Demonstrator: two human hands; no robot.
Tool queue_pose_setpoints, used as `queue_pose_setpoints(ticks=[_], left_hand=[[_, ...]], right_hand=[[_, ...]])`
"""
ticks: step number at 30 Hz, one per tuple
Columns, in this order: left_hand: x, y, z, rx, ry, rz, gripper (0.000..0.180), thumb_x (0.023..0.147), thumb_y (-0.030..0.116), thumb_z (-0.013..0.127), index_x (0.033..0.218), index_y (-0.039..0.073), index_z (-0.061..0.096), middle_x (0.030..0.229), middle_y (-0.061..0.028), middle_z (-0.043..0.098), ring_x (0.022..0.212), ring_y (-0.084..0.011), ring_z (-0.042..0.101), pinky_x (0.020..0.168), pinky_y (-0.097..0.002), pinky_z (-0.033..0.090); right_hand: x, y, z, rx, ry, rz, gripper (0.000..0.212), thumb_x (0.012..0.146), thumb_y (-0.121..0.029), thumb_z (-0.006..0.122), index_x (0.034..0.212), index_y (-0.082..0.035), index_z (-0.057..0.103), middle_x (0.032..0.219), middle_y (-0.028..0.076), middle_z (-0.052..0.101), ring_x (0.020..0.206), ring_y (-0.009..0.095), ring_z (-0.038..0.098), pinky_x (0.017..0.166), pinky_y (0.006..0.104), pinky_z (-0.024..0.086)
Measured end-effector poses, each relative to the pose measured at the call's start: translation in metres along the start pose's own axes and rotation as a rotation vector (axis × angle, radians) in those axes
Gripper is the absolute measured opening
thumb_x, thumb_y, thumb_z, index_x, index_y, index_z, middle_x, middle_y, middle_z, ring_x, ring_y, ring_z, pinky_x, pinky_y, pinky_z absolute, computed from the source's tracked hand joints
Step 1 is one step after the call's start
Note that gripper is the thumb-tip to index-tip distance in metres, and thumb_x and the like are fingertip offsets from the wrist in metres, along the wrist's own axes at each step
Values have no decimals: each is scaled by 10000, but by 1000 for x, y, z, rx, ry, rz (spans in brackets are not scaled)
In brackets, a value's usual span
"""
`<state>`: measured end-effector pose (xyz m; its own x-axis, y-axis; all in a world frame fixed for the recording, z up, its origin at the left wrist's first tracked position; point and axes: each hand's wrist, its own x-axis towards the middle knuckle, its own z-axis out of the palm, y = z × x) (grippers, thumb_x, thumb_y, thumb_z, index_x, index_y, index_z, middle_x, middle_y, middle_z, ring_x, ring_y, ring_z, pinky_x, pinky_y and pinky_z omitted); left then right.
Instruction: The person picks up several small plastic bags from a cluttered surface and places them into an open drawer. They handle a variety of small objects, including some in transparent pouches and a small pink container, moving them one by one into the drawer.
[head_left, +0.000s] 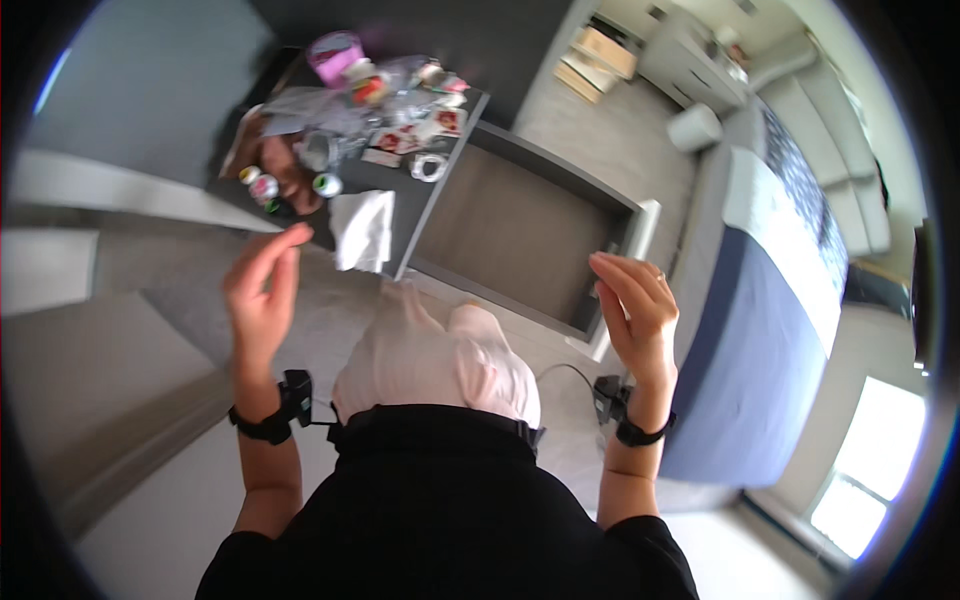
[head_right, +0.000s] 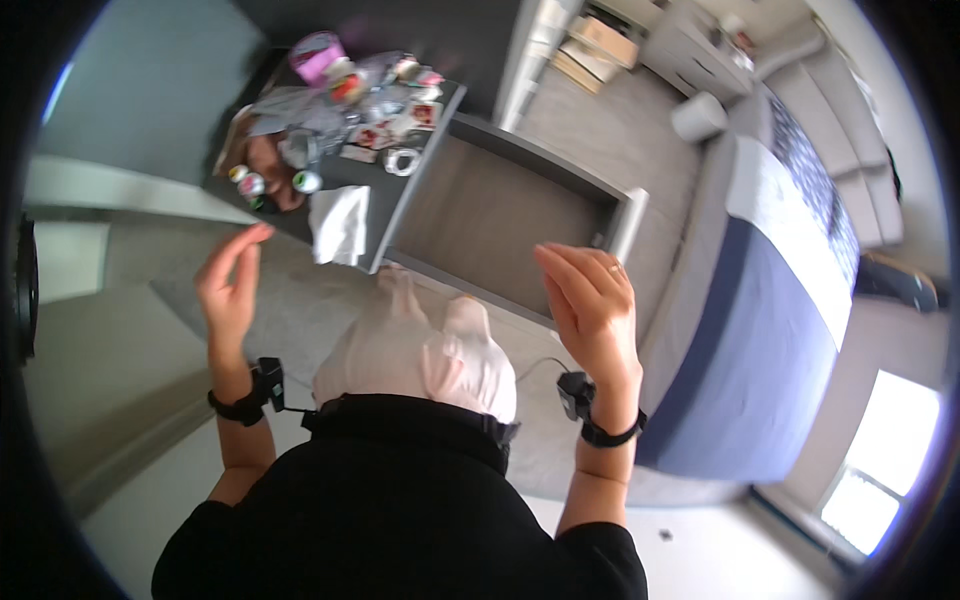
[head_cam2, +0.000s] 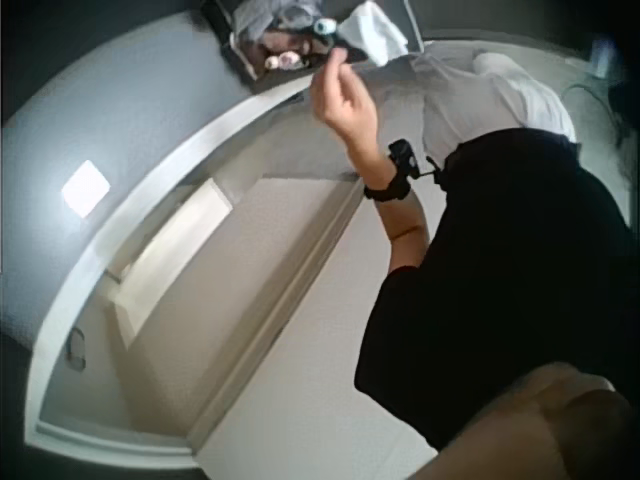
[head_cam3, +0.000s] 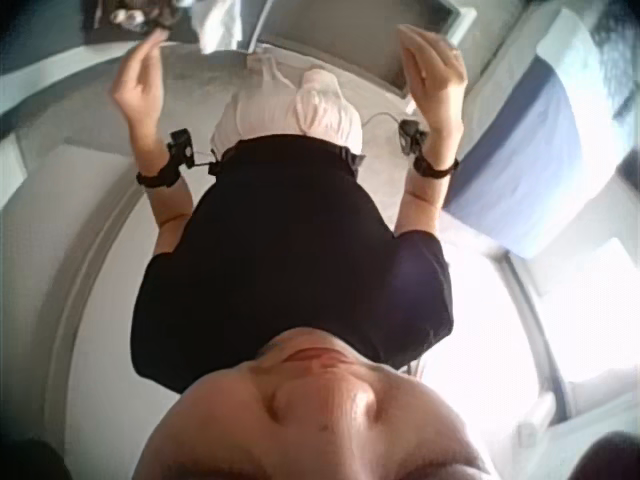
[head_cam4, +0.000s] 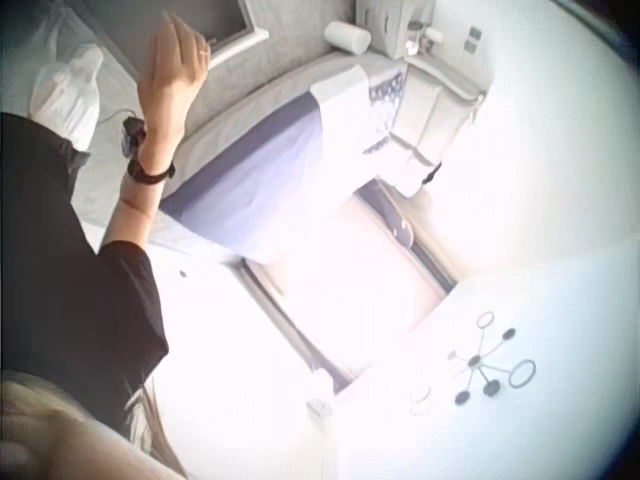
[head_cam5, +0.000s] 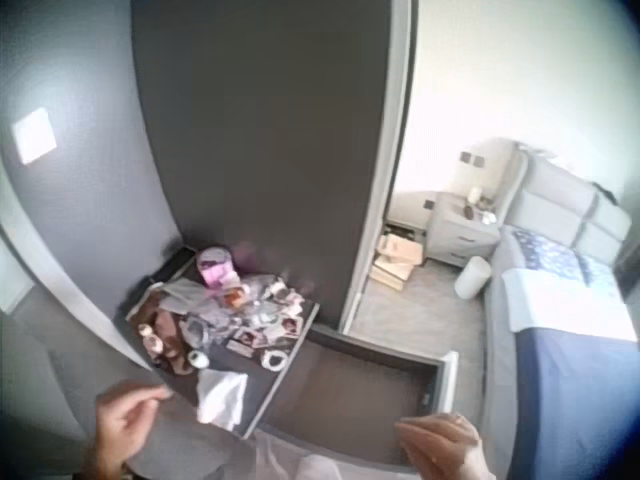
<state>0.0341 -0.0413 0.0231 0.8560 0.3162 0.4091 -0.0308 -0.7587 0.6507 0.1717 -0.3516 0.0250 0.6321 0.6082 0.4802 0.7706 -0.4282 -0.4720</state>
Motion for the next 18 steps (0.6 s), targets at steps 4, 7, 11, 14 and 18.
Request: queue_pose_setpoints(ticks=[4,7,11,14,18], left_hand=[[10,-48,-9,-66,14,31,178,780,-66,453,918,-32,559,848,-125,595,789,-183,572,704,-249,429],[24,-74,-16,-116,5,43,185,781,-70,450,924,-31,561,852,-121,595,801,-178,571,714,-249,426],[51,-92,-21,-95,-29,157,173,775,-63,464,905,-21,571,828,-107,601,749,-190,571,674,-264,434],[67,-109,-24,-119,-40,214,157,750,-52,506,878,-8,585,805,-96,601,724,-194,566,637,-265,439],[80,-127,-34,-125,-45,235,182,714,-79,517,855,5,598,789,-87,599,706,-184,563,610,-257,443]], right_hand=[[7,-18,0,-86,84,179,188,673,60,556,842,-16,590,806,85,592,697,211,552,617,276,419],[12,-35,4,-142,56,259,196,671,57,560,847,-23,593,813,79,594,711,208,555,632,283,423],[24,-51,14,-233,-26,325,190,682,44,555,852,-30,597,823,86,595,757,230,558,666,298,438],[31,-65,25,-279,-65,368,187,693,40,553,860,-28,603,839,94,596,770,227,562,684,298,438],[34,-70,41,-279,-114,367,191,696,61,550,864,-12,604,840,92,598,790,215,561,691,296,431]])
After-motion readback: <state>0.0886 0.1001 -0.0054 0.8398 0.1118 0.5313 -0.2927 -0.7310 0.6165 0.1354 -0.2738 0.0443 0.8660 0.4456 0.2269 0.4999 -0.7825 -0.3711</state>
